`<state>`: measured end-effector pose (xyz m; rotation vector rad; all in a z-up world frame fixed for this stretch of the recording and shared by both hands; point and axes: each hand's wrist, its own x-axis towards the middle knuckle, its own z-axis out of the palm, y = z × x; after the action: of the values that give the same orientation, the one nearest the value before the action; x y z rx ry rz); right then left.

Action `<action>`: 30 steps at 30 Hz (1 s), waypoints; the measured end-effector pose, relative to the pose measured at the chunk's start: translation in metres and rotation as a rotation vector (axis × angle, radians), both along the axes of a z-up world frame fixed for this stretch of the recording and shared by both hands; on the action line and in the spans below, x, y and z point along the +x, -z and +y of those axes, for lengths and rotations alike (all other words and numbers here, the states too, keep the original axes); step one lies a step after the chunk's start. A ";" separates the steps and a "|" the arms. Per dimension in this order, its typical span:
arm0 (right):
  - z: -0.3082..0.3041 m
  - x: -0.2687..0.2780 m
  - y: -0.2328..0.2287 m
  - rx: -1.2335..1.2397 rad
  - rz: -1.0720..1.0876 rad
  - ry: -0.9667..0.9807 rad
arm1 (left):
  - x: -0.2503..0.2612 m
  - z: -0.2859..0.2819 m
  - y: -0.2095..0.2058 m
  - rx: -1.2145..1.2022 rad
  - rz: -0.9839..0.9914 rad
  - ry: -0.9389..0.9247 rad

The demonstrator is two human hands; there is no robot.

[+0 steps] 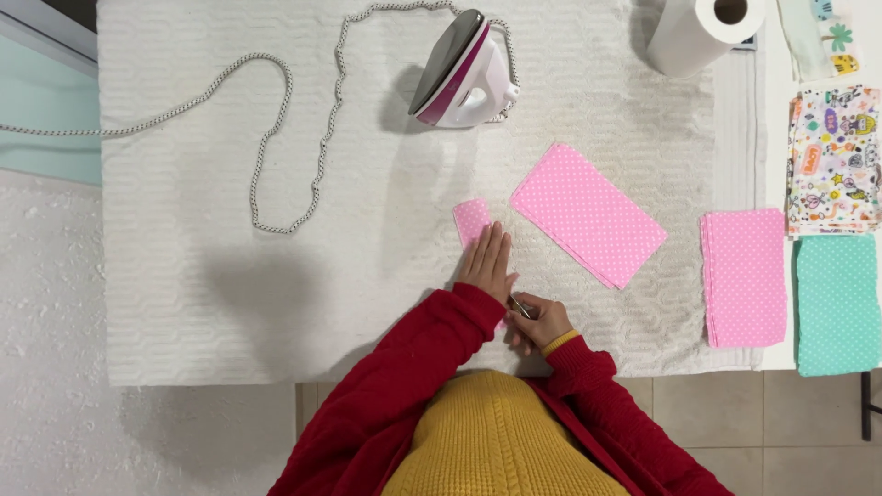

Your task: Cutting and organizing strips of pink polka-dot fabric with scissors at a workshop table.

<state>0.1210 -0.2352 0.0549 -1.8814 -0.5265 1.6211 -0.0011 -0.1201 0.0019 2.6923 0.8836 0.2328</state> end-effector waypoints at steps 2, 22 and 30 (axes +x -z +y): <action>0.001 0.001 -0.001 0.001 -0.060 -0.053 | 0.005 -0.005 0.006 -0.182 -0.143 -0.085; -0.029 0.001 -0.027 -0.169 0.022 -0.080 | 0.006 0.024 0.002 -0.040 0.339 -0.131; -0.070 0.070 0.009 0.075 -0.593 -0.243 | 0.010 0.032 -0.014 -0.121 0.479 -0.086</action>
<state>0.1912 -0.3051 0.0458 -2.3042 -1.0791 1.1335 0.0093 -0.0884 0.0157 2.6364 1.1013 -0.4532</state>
